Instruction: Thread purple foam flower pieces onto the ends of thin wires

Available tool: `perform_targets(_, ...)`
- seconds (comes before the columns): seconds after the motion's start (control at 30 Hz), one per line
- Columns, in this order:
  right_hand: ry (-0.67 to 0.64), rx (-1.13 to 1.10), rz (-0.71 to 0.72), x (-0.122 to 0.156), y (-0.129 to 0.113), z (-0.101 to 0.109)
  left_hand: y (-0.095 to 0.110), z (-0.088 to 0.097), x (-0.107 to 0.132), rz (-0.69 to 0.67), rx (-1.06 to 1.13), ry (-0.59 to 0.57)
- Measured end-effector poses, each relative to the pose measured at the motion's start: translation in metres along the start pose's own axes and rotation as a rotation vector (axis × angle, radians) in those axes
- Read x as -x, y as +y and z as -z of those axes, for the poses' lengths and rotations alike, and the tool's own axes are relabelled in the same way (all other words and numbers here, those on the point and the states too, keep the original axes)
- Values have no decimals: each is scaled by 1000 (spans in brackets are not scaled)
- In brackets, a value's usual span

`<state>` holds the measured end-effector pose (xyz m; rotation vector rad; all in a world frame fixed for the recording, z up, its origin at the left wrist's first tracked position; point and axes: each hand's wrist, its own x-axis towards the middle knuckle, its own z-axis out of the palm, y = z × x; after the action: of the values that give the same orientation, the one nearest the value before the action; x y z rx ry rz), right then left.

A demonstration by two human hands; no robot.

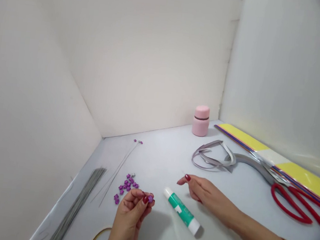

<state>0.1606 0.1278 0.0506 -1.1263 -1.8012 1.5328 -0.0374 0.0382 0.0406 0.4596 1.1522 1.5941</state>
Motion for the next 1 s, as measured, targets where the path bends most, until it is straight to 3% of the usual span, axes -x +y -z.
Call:
perform_targets(0.13, -217, -114, -44, 18, -14, -19, 1, -2, 2, 1, 42, 23)
perform_targets(0.23, -237, -134, -43, 28, -16, -32, 3, 0, 2, -21, 49, 38)
perform_targets(0.33, -252, -70, 60, 32, -12, -41, 6, 2, 1, -61, 34, 52)
perform_targets(0.5, -172, 152, 220, 33, -12, -44, 10, 3, 2, -130, -47, 68)
perform_targets(0.6, -178, 293, 335, 29, -22, -37, 9, 2, 4, -181, -77, 58)
perform_targets(0.7, -84, 523, 460, 26, -33, -31, 6, 1, 5, -213, -92, 40)
perform_targets(0.77, -37, 651, 495, 25, -38, -31, 4, 1, 5, -220, -100, 34)
perform_targets(0.87, -86, 771, 516, 25, -41, -36, 3, 0, 5, -218, -109, 32)
perform_targets(1.0, -28, 758, 545, 24, -38, -45, 2, 0, 6, -214, -110, 19)
